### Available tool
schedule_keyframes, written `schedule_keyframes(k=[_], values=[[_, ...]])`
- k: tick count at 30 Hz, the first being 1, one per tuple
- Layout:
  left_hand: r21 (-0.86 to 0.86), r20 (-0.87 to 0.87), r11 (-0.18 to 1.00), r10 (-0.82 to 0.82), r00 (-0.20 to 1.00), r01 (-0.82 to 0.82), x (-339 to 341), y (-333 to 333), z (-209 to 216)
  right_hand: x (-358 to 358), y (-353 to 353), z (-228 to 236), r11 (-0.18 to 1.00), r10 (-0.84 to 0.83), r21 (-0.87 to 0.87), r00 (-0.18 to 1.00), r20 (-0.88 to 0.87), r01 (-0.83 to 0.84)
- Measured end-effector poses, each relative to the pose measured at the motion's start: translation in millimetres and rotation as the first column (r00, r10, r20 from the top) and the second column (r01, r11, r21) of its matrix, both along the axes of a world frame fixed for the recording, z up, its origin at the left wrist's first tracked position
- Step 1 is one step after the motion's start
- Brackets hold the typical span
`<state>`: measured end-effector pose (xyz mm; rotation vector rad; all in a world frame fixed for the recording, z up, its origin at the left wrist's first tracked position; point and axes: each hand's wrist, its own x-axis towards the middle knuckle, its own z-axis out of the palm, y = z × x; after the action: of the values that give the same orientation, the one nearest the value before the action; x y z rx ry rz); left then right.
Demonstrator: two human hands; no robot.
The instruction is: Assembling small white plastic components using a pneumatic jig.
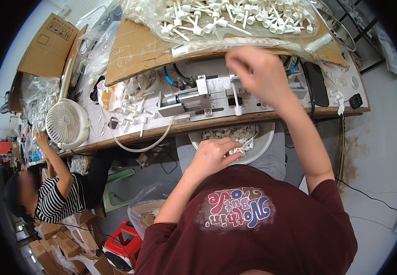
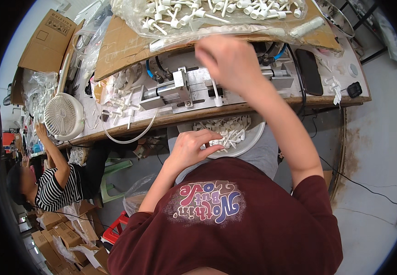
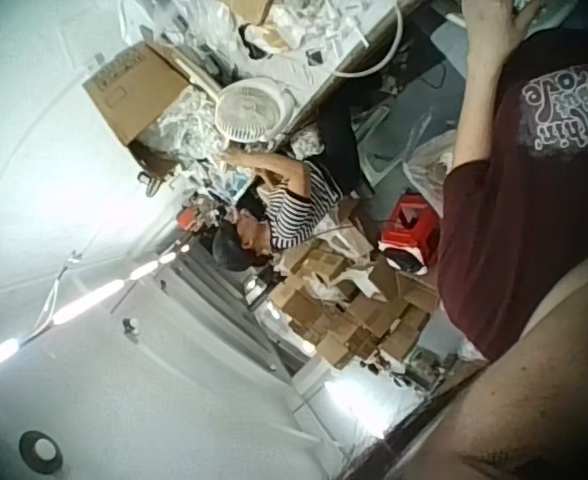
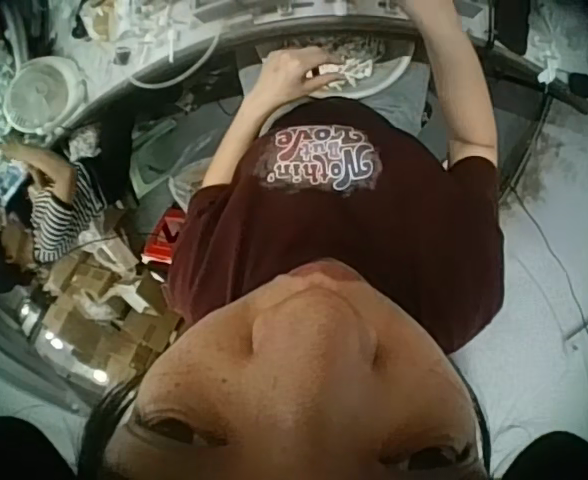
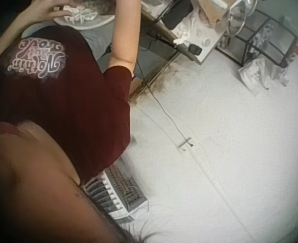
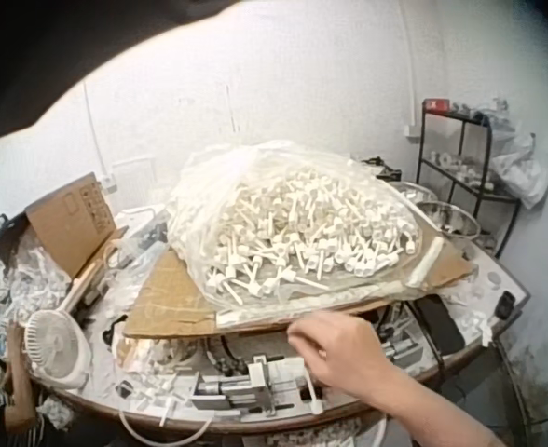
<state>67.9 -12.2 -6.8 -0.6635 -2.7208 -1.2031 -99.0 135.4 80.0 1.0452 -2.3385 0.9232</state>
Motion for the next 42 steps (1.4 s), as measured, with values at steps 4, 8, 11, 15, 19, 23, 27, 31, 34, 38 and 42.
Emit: schedule_keyframes(k=[4,8,11,15,19,23,27,31,34,38,42], values=[[0.012,-0.012,1.0,0.01,1.0,-0.01,5.4,0.9,-0.6,-71.3,-23.3,25.5,0.966,-0.127,0.186,0.956,-0.264,0.18],[0.022,-0.057,1.0,0.005,0.998,-0.004,8.7,2.8,-8.4,-113.7,-49.4,19.4,0.864,-0.012,0.478,0.955,-0.298,0.159],[0.023,-0.024,1.0,0.01,1.0,-0.01,11.1,3.1,-6.7,-119.4,-56.2,25.7,0.769,-0.02,0.631,0.99,-0.141,0.105],[0.023,-0.03,1.0,0.007,1.0,-0.006,12.1,1.2,-7.1,-126.2,-39.8,24.9,0.76,0.073,0.649,0.988,-0.138,0.035],[0.016,-0.044,1.0,-0.008,0.999,0.009,10.8,2.5,-8.0,-120.6,-18.0,20.6,0.852,0.113,0.523,0.973,-0.202,0.01],[-0.003,-0.083,1.0,-0.025,0.996,0.025,5.6,4.6,-7.4,-122.2,4.6,17.2,0.99,0.051,0.143,0.971,-0.235,-0.017],[0.05,-0.13,0.998,0.032,0.991,-0.026,-2.6,4.3,5.6,-101.1,23.0,29.2,0.973,-0.005,-0.231,0.998,0.059,0.018],[0.304,-0.169,0.931,0.26,0.951,-0.2,-20.0,8.7,26.5,-49.9,30.2,18.3,0.755,0.444,-0.648,0.647,0.62,0.102],[0.461,-0.127,0.843,0.371,0.92,-0.277,-35.8,9.0,43.6,-6.3,28.7,-2.8,0.664,0.622,-0.717,0.375,0.687,0.212],[0.444,-0.198,0.87,0.326,0.924,-0.212,-47.8,13.1,52.1,35.6,32.4,-33.5,0.722,0.639,-0.658,0.16,0.752,0.212],[0.229,-0.313,0.966,0.188,0.931,-0.118,-45.6,11.4,47.1,57.9,34.8,-43.4,0.734,0.62,-0.629,0.124,0.774,0.257]])
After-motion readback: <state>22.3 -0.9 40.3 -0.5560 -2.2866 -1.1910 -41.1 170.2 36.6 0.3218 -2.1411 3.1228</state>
